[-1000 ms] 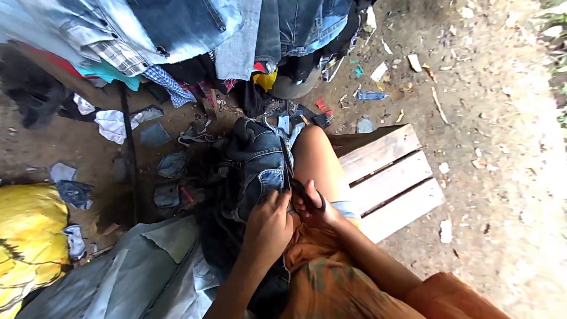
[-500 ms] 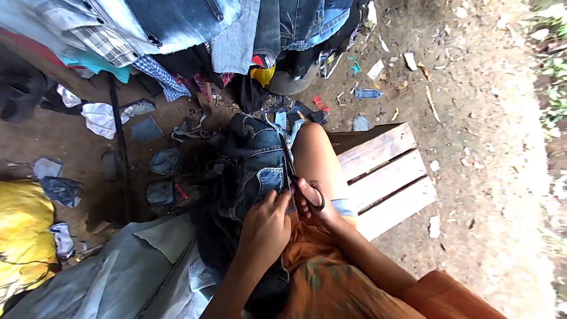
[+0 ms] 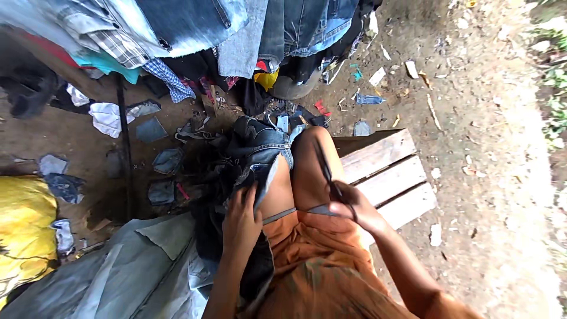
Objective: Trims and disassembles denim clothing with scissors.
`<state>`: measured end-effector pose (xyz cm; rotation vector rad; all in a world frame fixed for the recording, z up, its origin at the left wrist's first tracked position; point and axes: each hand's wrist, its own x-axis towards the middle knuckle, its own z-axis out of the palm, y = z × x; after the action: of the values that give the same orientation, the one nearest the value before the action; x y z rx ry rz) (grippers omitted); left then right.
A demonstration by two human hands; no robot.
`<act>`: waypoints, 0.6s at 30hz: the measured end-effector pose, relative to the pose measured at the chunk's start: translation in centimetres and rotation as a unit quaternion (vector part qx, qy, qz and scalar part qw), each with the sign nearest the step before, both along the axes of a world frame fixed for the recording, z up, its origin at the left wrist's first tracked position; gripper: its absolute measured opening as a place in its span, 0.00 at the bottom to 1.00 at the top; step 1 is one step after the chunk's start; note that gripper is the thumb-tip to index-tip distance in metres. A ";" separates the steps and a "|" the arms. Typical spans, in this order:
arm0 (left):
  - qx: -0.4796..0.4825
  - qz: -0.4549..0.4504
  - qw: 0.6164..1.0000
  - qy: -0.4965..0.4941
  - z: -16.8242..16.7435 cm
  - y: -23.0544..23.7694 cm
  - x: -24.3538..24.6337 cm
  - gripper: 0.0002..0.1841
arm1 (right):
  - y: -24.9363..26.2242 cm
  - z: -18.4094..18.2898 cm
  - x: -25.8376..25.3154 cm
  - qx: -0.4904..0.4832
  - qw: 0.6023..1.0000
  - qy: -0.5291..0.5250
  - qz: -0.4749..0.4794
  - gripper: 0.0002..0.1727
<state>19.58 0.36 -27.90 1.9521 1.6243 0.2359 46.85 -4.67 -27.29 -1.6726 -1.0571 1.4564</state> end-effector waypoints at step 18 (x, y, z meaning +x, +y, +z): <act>0.209 -0.286 0.933 0.064 8.7 13.9 -5.6 0.16 | 10.2 -6.4 -7.1 0.094 0.994 -0.041 -0.028 0.29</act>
<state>14.02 14.23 -19.17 2.7229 1.0601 0.2343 39.77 5.52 -33.71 -1.6255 -1.1456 1.2224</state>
